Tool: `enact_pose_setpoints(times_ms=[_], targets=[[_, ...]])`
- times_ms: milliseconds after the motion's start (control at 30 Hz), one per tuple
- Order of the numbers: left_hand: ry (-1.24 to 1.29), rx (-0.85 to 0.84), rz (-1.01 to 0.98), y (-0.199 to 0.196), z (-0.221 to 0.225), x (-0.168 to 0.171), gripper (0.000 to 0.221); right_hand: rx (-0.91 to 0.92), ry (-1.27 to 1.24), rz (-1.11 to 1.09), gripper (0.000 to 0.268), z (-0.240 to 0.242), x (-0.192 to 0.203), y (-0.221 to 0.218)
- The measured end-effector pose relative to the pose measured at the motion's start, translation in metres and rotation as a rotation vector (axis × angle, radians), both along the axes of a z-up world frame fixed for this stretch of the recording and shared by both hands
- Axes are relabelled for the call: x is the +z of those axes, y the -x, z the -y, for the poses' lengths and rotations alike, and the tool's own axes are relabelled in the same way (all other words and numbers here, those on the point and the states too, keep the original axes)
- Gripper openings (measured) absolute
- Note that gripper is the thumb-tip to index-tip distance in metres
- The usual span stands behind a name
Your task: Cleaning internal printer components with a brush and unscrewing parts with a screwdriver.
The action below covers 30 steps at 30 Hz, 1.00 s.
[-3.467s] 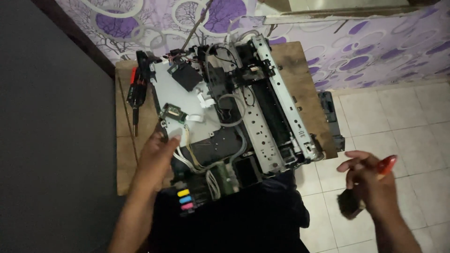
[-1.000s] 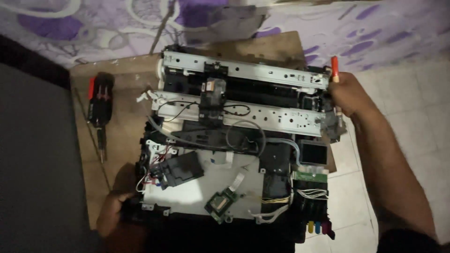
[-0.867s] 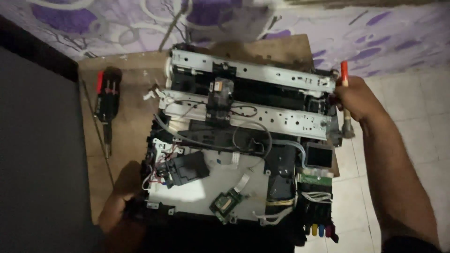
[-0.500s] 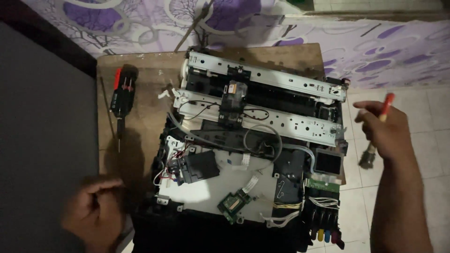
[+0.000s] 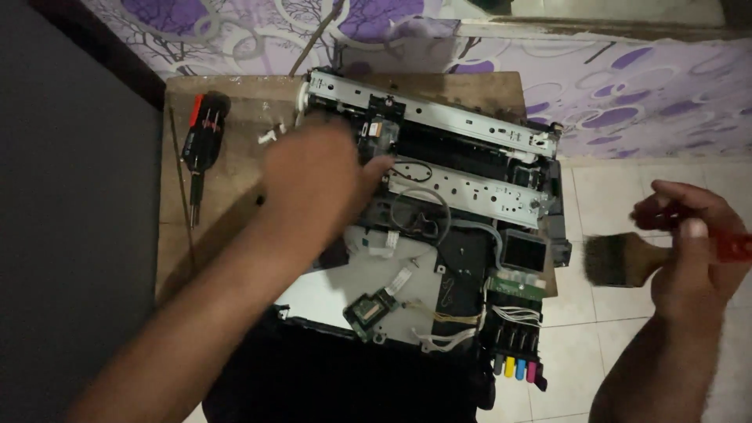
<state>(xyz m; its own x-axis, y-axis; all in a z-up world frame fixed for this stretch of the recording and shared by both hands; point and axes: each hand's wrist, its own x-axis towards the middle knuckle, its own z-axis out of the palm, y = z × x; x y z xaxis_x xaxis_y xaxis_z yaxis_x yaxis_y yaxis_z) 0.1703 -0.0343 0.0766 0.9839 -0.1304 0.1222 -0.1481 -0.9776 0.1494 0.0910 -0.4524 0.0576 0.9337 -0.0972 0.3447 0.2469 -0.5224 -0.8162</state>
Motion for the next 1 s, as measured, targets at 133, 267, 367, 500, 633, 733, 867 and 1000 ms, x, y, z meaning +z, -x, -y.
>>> enact_pose_setpoints(times_ms=[133, 267, 367, 500, 633, 733, 867, 1000], targets=[[-0.049, -0.134, 0.232, -0.025, 0.016, -0.024, 0.058, 0.157, 0.134, 0.144, 0.053, 0.030, -0.004, 0.014], [0.003, -0.121, 0.080, -0.044, 0.023, -0.030, 0.055, 0.041, -0.017, 0.079, 0.055, 0.048, -0.015, 0.038], [-0.088, -0.044, -0.124, -0.060, 0.030, -0.030, 0.060, 0.016, 0.010, 0.044, 0.054, 0.053, -0.010, 0.044], [-0.229, 0.002, -0.400, -0.068, 0.036, -0.016, 0.070, 0.079, 0.089, 0.064, 0.045, 0.045, -0.005, 0.045], [-0.172, 0.030, -0.381, -0.071, 0.040, -0.026, 0.058, 0.032, 0.003, 0.052, 0.045, 0.043, -0.012, 0.046], [-0.189, 0.033, -0.451, -0.072, 0.043, -0.012, 0.061, 0.039, 0.060, 0.070, 0.047, 0.038, -0.005, 0.046], [-0.127, -0.053, -0.249, -0.058, 0.027, -0.018, 0.058, 0.043, 0.041, 0.078, 0.050, 0.057, -0.012, 0.047], [0.031, -0.061, -0.238, -0.042, 0.016, 0.010, 0.058, -0.091, -0.103, 0.038, 0.038, 0.044, 0.002, 0.045]])
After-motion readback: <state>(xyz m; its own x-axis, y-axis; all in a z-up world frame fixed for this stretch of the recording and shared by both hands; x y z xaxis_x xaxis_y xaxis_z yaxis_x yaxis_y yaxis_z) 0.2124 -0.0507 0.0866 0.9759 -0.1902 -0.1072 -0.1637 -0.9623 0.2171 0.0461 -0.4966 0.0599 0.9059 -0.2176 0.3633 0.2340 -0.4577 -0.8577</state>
